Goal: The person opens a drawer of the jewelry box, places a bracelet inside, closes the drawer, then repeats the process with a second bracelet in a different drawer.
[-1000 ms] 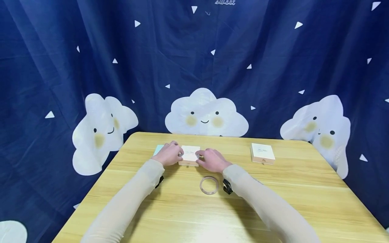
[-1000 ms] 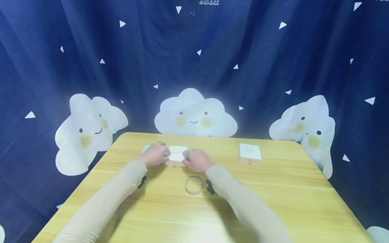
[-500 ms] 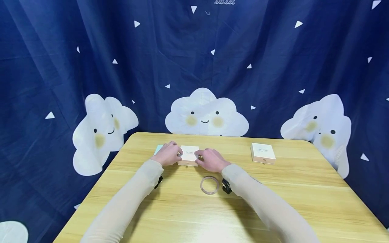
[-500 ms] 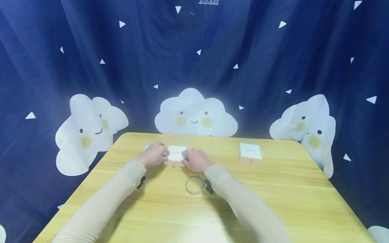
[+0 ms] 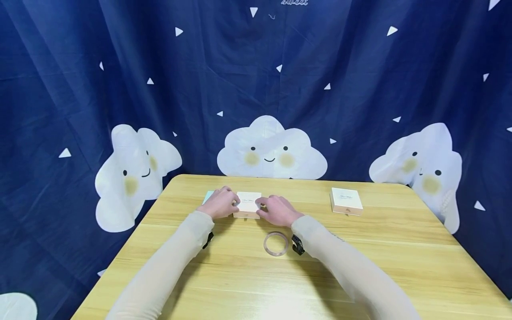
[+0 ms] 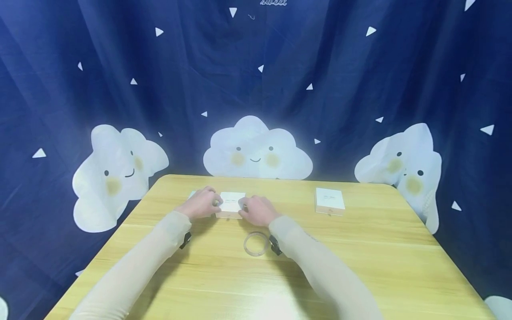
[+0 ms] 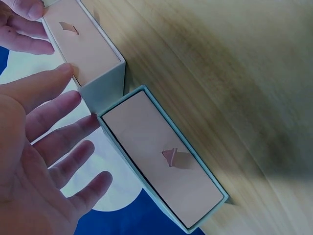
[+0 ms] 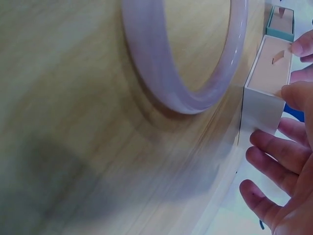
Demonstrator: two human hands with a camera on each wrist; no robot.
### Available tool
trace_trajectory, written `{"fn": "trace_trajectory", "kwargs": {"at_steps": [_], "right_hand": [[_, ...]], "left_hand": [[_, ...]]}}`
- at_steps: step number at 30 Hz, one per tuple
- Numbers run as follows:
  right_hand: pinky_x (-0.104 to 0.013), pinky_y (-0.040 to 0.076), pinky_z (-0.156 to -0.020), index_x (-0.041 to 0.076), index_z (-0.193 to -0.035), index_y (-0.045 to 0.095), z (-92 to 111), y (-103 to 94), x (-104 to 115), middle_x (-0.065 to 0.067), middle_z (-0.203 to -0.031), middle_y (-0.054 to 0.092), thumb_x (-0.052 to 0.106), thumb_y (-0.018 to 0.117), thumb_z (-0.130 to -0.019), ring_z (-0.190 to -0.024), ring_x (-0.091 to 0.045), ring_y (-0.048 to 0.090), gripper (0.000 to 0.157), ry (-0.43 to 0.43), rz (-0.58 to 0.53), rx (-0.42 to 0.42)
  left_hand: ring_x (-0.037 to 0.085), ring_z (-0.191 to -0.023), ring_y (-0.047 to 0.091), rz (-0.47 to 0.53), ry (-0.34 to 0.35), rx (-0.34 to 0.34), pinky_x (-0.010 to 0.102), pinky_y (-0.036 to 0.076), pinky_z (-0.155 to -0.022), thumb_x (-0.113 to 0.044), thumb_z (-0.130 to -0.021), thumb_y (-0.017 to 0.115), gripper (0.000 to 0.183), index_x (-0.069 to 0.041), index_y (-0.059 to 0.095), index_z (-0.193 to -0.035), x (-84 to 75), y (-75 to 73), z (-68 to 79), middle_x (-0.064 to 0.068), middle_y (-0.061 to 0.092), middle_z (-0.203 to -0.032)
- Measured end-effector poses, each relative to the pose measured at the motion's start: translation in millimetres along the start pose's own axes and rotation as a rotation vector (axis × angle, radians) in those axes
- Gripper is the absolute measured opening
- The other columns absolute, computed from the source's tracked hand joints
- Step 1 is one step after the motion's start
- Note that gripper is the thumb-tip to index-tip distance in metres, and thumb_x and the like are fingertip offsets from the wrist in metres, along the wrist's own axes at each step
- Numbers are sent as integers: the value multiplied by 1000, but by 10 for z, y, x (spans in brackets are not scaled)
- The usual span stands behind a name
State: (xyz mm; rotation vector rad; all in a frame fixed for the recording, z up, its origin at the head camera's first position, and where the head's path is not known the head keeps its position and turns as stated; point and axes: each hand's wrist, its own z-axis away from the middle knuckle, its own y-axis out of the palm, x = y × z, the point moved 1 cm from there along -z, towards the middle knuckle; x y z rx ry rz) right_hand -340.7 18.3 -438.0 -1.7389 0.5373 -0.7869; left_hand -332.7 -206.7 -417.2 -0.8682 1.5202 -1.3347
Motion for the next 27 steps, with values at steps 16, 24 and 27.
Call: {"fn": "trace_trajectory", "kwargs": {"at_steps": [16,24,27], "right_hand": [[-43,57,-84,8,-136,61,143,-139,-72,-14,-115,73,30,65,-97,-100,-28,69,45,-10,1,-31],[-51,50,-99,8,-136,62,274,-234,-164,-11,-130,68,32,65,-97,-117,-34,63,45,-18,41,-47],[-52,50,-100,10,-136,62,339,-277,-191,-10,-133,67,34,64,-98,-121,-33,61,45,-13,62,-46]], "left_hand": [[28,-128,50,-1,25,-68,52,41,-104,-36,-92,68,38,-17,72,-124,-132,-9,-54,1,71,-120],[31,-130,51,27,81,-112,54,42,-104,-37,-94,67,40,-16,70,-128,-356,-8,-109,1,70,-126],[30,-133,49,41,94,-104,54,41,-107,-40,-94,67,43,-18,68,-131,-452,-9,-126,0,68,-130]]}}
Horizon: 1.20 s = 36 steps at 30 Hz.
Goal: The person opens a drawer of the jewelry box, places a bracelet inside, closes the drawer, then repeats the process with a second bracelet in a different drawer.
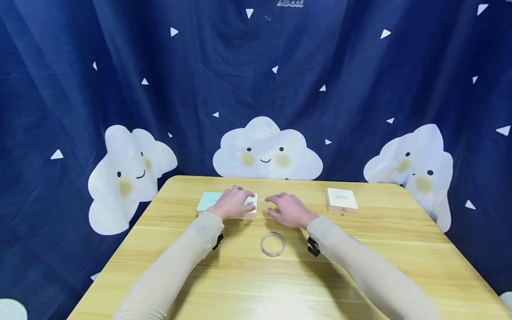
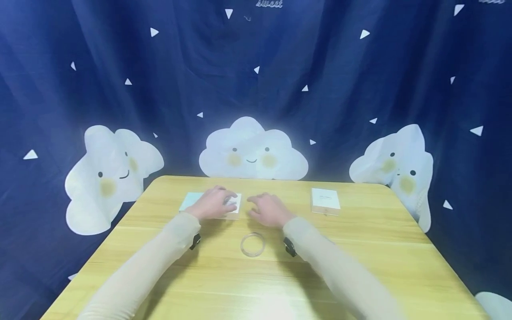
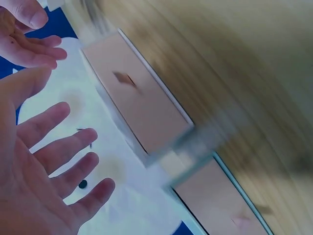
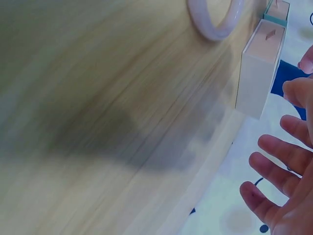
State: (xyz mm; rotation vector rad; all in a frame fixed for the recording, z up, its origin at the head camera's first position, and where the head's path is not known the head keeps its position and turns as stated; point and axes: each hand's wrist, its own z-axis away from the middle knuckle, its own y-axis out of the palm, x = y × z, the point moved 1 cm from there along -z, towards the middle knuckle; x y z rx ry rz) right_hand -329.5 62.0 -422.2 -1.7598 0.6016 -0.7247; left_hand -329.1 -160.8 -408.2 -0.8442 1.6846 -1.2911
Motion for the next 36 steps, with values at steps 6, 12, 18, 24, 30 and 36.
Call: {"fn": "trace_trajectory", "kwargs": {"at_steps": [6,12,18,24,30,36], "right_hand": [[-55,48,-101,15,-138,61,157,-88,-102,-8,-138,64,39,62,-98,-127,-32,58,46,14,56,12],[-61,45,-102,16,-138,60,330,-199,-186,-8,-140,62,41,63,-97,-130,-33,55,48,31,90,11],[-60,46,-100,16,-138,61,477,-301,-282,-7,-139,62,42,64,-96,-130,-33,55,49,42,120,-3],[-61,44,-100,16,-138,61,588,-363,-390,-7,-140,62,44,66,-95,-131,-33,54,52,66,128,0],[-68,40,-102,16,-137,61,697,-418,-511,-8,-139,62,42,68,-93,-131,-34,54,52,80,153,-18],[-70,40,-100,16,-137,62,795,-506,-637,-9,-139,62,44,67,-93,-132,-35,54,53,112,157,-21]], "left_hand": [[31,-139,46,31,29,18,56,40,-109,-46,-94,66,52,-18,62,-138,-218,20,-69,2,64,-138],[32,-143,42,78,69,54,55,34,-115,-49,-96,64,59,-19,55,-145,-409,72,-147,2,58,-146],[33,-144,40,71,108,61,55,32,-116,-51,-96,62,61,-19,52,-148,-557,165,-252,7,51,-152],[35,-146,38,66,141,62,56,32,-116,-50,-96,62,62,-19,51,-149,-707,235,-360,12,47,-154],[33,-145,39,48,170,51,53,34,-116,-50,-97,60,60,-20,51,-148,-852,289,-479,11,49,-153],[28,-143,43,53,169,45,49,39,-114,-50,-97,60,57,-21,54,-146,-978,356,-594,3,55,-149]]}}
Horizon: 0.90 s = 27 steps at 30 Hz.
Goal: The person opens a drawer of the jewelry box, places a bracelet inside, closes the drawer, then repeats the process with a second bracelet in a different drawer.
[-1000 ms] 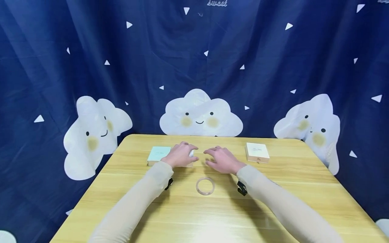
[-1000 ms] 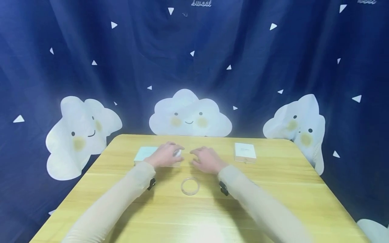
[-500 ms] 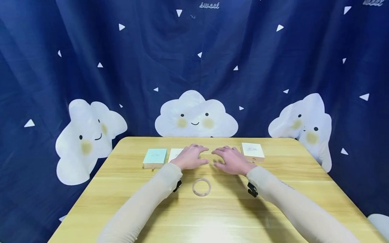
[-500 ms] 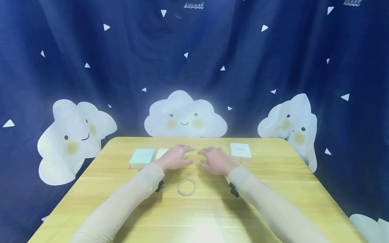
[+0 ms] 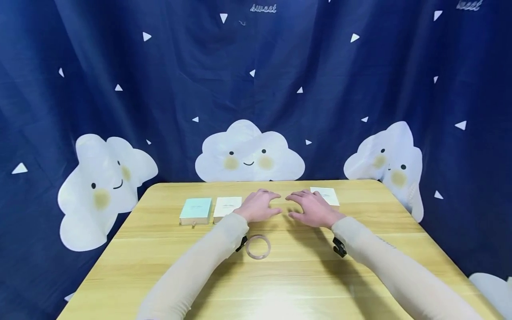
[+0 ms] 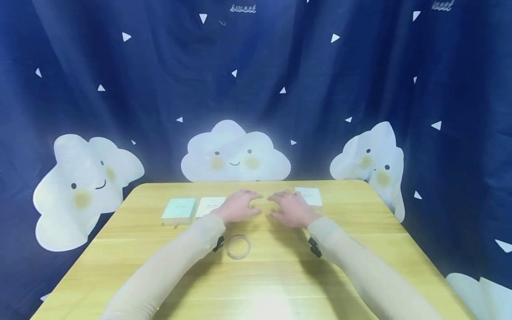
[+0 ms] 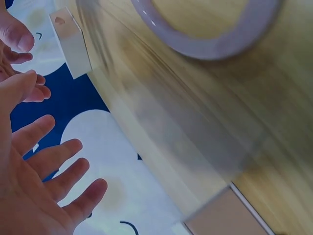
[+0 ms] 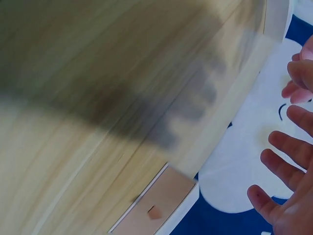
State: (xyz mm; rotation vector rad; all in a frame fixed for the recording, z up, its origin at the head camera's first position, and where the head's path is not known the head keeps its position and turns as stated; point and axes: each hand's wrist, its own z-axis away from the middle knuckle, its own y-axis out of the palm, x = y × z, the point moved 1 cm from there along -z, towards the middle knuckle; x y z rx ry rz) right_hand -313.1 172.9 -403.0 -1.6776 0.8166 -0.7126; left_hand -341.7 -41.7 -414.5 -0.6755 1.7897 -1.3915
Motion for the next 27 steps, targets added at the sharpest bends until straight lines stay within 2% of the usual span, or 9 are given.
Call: {"fn": "trace_trajectory", "kwargs": {"at_steps": [7,11,14,19,27], "right_hand": [[-71,40,-100,16,-137,61,75,-10,-173,-11,-141,60,43,69,-92,-134,-45,50,53,22,-17,9],[-66,43,-96,16,-136,63,124,-22,-277,-11,-140,61,42,71,-90,-132,-39,53,53,25,-9,-15],[-67,43,-96,16,-134,64,161,-31,-361,-11,-140,61,41,73,-89,-132,-37,54,52,39,6,-31],[-72,40,-97,16,-133,64,230,-26,-501,-12,-141,60,40,74,-88,-131,-38,53,52,72,10,-43],[-66,45,-92,14,-136,63,337,17,-678,-14,-142,60,38,73,-89,-128,-40,55,53,116,4,-45]], "left_hand": [[27,-140,45,23,14,-3,49,40,-113,-49,-97,61,57,-19,55,-145,-123,47,-156,1,58,-145],[27,-139,47,15,12,-14,47,40,-113,-47,-97,62,56,-19,56,-145,-197,88,-257,0,59,-144],[25,-138,48,6,5,-14,45,41,-112,-48,-96,62,55,-21,57,-144,-255,116,-316,-1,61,-142],[25,-136,50,-9,12,-11,45,43,-109,-49,-95,63,55,-22,58,-143,-340,162,-400,-2,62,-140],[27,-132,53,-20,8,-22,46,46,-105,-48,-95,63,54,-22,58,-143,-418,266,-538,0,63,-139]]}}
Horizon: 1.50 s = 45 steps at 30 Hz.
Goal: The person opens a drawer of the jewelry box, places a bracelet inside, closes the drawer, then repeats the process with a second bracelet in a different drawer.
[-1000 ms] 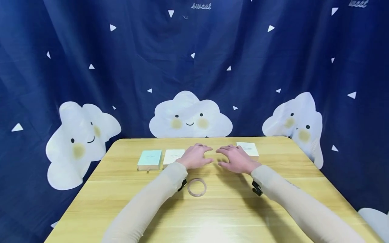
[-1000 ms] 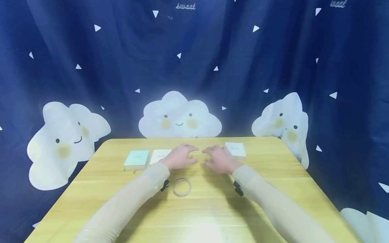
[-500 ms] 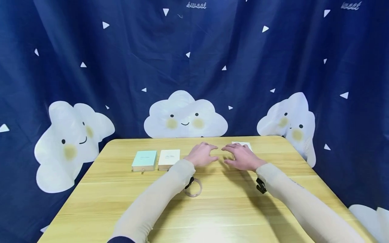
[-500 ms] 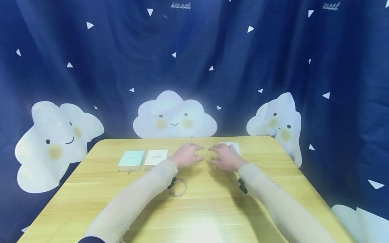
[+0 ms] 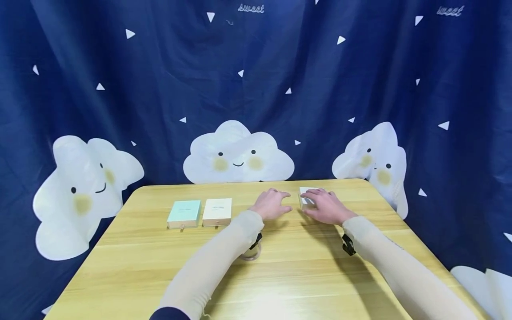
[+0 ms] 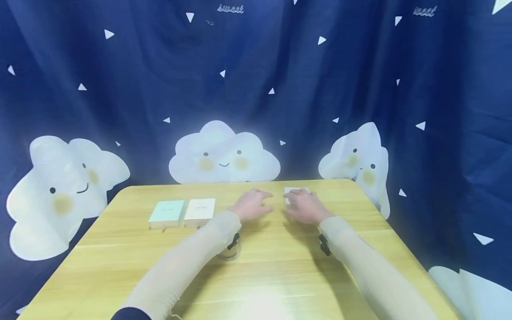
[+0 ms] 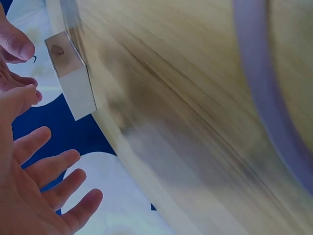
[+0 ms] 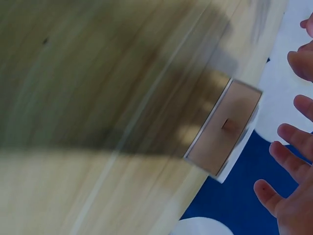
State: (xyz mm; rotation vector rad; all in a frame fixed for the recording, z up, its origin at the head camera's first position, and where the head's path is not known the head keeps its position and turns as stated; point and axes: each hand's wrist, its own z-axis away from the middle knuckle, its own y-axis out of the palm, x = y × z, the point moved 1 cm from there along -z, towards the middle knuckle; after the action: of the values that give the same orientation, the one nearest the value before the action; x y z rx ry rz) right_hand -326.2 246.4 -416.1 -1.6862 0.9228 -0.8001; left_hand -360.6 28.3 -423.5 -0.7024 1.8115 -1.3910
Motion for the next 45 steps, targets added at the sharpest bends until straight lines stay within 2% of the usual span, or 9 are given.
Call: {"fn": "trace_trajectory", "kwargs": {"at_steps": [8,14,17,25,31,39,45], "right_hand": [[-66,45,-90,12,-134,63,81,3,-149,-17,-140,60,38,74,-88,-128,-44,54,55,29,1,-14],[-64,45,-89,12,-135,62,121,26,-256,-19,-142,58,38,75,-87,-128,-43,53,56,53,9,-11],[-64,45,-89,12,-136,62,137,43,-305,-19,-142,58,38,75,-87,-127,-43,53,57,66,2,-12],[-63,46,-90,13,-140,59,197,115,-435,-21,-145,54,43,75,-86,-127,-43,53,63,135,-2,15],[-64,46,-86,13,-139,59,246,124,-506,-21,-143,56,37,77,-86,-125,-44,55,61,164,-1,8],[-63,46,-85,14,-140,58,261,192,-560,-19,-141,58,32,75,-88,-124,-43,55,58,191,-2,18],[-63,47,-85,14,-140,58,251,180,-545,-18,-139,61,28,71,-90,-122,-43,57,54,199,-2,14]], "left_hand": [[25,-129,54,-12,-6,4,44,49,-101,-46,-97,61,52,-25,57,-144,-129,43,-93,-3,63,-139],[27,-124,57,-12,-2,-14,44,51,-95,-47,-96,63,54,-25,56,-144,-184,131,-206,-1,66,-135],[27,-122,57,-24,-12,-1,43,51,-93,-49,-96,60,55,-26,54,-146,-206,184,-253,2,66,-135],[27,-117,61,-16,-14,-12,43,51,-93,-48,-95,62,54,-27,56,-145,-271,291,-321,3,67,-133],[27,-115,61,-27,-9,-15,43,52,-92,-45,-95,64,54,-26,55,-146,-322,341,-374,3,69,-129],[24,-105,63,-26,-11,0,40,52,-84,-42,-93,69,50,-27,59,-140,-369,409,-430,-1,72,-119],[23,-105,65,-9,-19,27,38,53,-82,-36,-93,70,52,-28,57,-143,-407,441,-460,-1,70,-125]]}}
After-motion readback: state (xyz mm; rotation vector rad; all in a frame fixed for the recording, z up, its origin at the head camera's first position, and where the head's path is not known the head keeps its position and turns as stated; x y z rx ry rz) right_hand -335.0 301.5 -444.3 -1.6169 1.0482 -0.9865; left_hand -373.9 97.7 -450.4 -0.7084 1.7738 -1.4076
